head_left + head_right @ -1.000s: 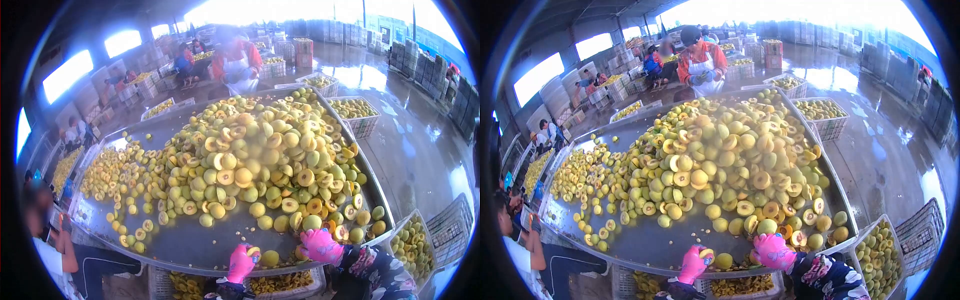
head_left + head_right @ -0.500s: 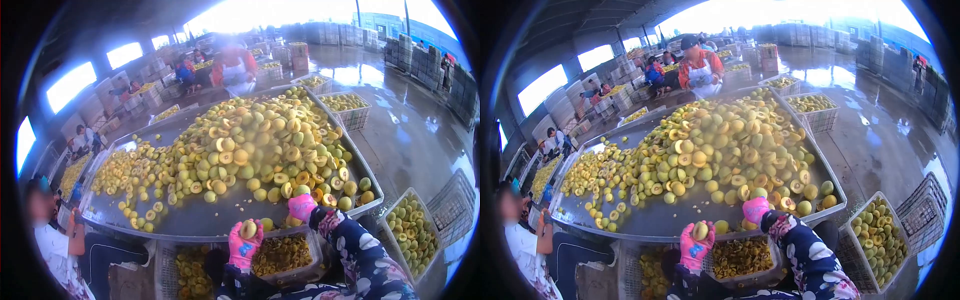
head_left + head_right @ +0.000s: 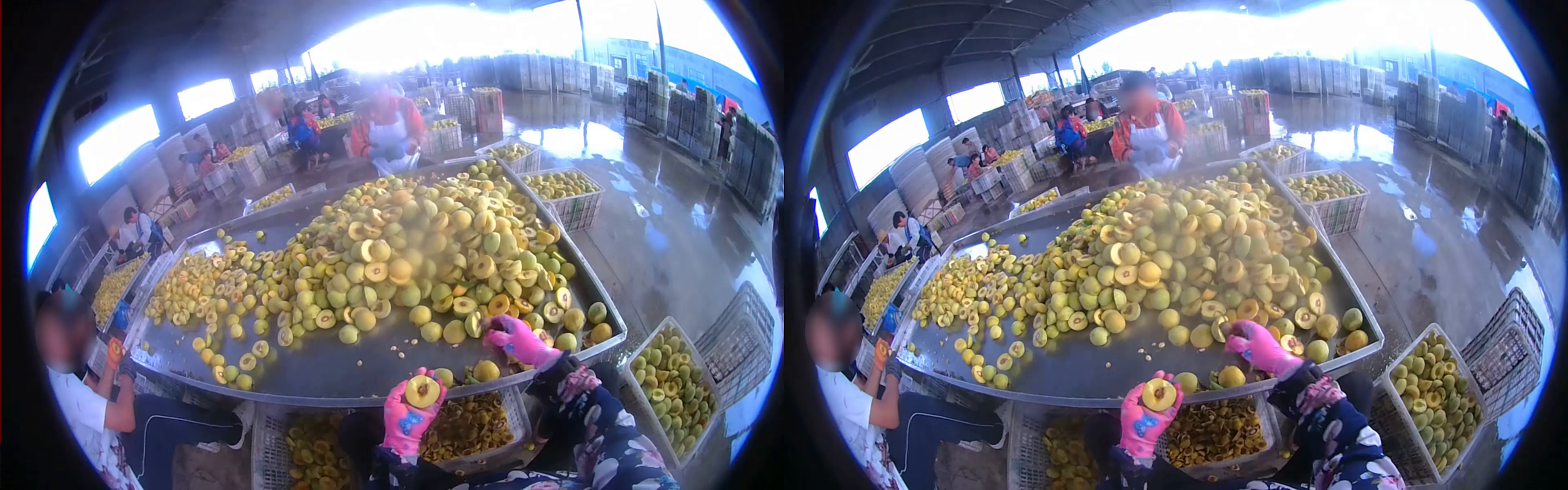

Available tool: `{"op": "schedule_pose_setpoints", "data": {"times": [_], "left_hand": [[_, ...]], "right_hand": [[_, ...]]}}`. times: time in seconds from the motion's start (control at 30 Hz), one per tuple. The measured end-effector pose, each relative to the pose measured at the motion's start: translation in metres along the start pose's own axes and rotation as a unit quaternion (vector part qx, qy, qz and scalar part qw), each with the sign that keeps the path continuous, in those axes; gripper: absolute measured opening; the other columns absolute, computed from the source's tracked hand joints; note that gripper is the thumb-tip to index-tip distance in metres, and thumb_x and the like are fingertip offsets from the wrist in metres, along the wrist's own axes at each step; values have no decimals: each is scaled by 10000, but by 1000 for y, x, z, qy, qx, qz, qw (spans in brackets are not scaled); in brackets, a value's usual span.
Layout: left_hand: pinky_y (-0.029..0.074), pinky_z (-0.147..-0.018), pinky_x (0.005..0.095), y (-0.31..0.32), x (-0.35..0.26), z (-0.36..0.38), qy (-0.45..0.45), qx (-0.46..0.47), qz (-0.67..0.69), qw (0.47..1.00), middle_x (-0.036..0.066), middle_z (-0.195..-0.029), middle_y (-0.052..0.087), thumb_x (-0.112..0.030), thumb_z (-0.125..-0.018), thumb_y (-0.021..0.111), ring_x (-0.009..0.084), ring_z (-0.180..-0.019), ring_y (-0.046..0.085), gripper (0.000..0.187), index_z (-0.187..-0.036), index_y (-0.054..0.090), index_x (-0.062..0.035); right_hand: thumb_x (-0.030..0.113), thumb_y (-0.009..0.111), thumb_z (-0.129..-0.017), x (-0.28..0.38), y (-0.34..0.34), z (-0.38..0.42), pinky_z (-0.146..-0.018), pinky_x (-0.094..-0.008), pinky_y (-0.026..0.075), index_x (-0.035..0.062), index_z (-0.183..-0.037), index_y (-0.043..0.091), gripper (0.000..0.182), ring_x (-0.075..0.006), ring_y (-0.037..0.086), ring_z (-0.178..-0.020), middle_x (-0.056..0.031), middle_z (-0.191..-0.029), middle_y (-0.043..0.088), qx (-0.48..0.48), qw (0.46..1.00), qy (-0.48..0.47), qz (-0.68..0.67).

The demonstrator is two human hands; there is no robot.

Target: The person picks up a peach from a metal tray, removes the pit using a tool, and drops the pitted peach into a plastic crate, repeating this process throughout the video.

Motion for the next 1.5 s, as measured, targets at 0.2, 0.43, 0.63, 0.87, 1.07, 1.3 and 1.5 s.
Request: {"op": "schedule_pose_setpoints", "data": {"times": [0.2, 0.43, 0.63, 0.87, 1.07, 1.3, 1.5], "left_hand": [[363, -986, 509, 15, 21, -28, -10, 0, -23, 1000, 251, -1212, 451, -230, -866, 493, 382, -1136, 434, 441, -1195, 418, 53], [452, -899, 469, 5, 37, -40, -16, -55, -66, 996, 219, -1175, 496, -304, -903, 475, 361, -1046, 514, 407, -1173, 449, 1], [472, -853, 427, 7, 44, -36, -2, -53, -154, 987, 175, -1189, 504, -334, -918, 438, 323, -1047, 519, 444, -1220, 444, -8], [475, -849, 412, 3, 45, -31, 27, -44, -216, 975, 187, -1143, 520, -300, -938, 425, 314, -1002, 540, 403, -1163, 473, 31], [464, -863, 412, 2, 50, -25, 19, -28, -250, 968, 178, -1144, 529, -317, -942, 391, 301, -1015, 538, 405, -1173, 470, 6], [464, -864, 379, 13, 57, -21, 33, -36, -273, 961, 170, -1141, 529, -272, -952, 363, 284, -975, 552, 403, -1227, 447, 9], [481, -827, 365, 8, 62, -23, 33, -55, -267, 962, 173, -1131, 534, -258, -947, 370, 270, -931, 569, 383, -1203, 465, 10]], "right_hand": [[234, 530, -886, 8, 9, 47, -611, -254, 476, -8, -1146, 452, 363, -124, 577, -669, -98, -912, 602, -17, 967, 83, -240], [210, 524, -904, 19, 36, 90, -586, -199, 458, 22, -1219, 431, 379, -85, 584, -670, -64, -889, 609, 54, 976, 141, -159], [261, 565, -880, 25, 55, 107, -664, -347, 475, 15, -1195, 449, 416, -233, 617, -735, -137, -808, 615, 85, 984, 126, 90], [248, 585, -851, 17, 67, 107, -668, -413, 466, 11, -1120, 468, 377, -400, 587, -776, -232, -833, 594, 43, 983, -6, 177], [240, 607, -827, 11, 74, 107, -631, -445, 461, 15, -1107, 447, 394, -420, 581, -768, -242, -813, 591, 47, 975, 40, 216], [226, 592, -827, 11, 76, 108, -617, -462, 464, 5, -1147, 435, 419, -421, 584, -749, -251, -831, 593, 41, 976, 61, 205], [218, 561, -839, 2, 78, 109, -597, -473, 466, 5, -1201, 416, 444, -413, 587, -707, -245, -814, 591, 19, 964, 31, 264]]}}
Point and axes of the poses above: each hand's wrist, its own z-axis away from the middle knuckle, its own y-axis out of the palm, x = y × z, the point moved 6 cm from there along -z, towards the middle knuckle
